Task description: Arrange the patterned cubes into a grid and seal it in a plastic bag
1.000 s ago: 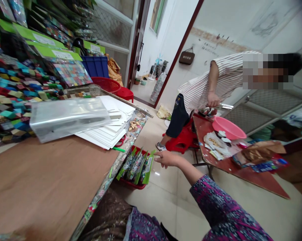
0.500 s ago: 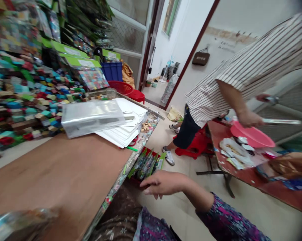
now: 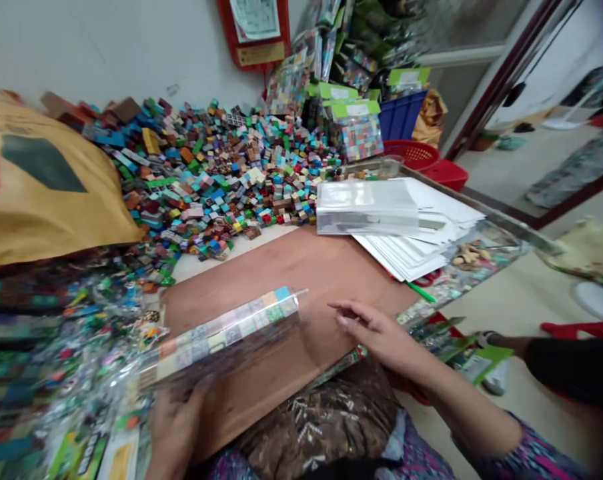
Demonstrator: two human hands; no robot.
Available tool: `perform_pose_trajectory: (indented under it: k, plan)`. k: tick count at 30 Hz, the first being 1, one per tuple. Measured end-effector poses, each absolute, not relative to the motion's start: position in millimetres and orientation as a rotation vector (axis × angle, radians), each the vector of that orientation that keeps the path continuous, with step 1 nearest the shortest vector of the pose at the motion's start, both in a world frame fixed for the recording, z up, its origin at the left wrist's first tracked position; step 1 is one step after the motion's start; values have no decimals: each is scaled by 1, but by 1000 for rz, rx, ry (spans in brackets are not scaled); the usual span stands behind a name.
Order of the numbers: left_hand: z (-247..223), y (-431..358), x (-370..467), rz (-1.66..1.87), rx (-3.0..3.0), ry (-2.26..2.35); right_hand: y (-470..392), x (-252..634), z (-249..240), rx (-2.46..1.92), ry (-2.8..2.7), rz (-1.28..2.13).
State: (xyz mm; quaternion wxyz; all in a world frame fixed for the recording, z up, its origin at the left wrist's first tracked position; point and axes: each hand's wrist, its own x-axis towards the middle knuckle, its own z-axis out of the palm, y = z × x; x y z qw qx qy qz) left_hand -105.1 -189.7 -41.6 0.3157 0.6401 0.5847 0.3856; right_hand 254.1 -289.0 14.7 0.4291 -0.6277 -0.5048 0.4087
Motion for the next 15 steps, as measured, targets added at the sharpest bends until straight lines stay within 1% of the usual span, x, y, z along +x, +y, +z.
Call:
perform_pose_trajectory:
  k: [4,9,15]
  plan:
    - [-42,-191,-103,1009,1631,1507,-252,237,-2,-1471,-1349,1000]
    - [-44,-191,-108,1011,1623,1543,-224,223,-22,-1439,-1439,1092]
    - [-38,-190,-107,923,1645,1569,-214,226,-15,-1448,-1453,1160]
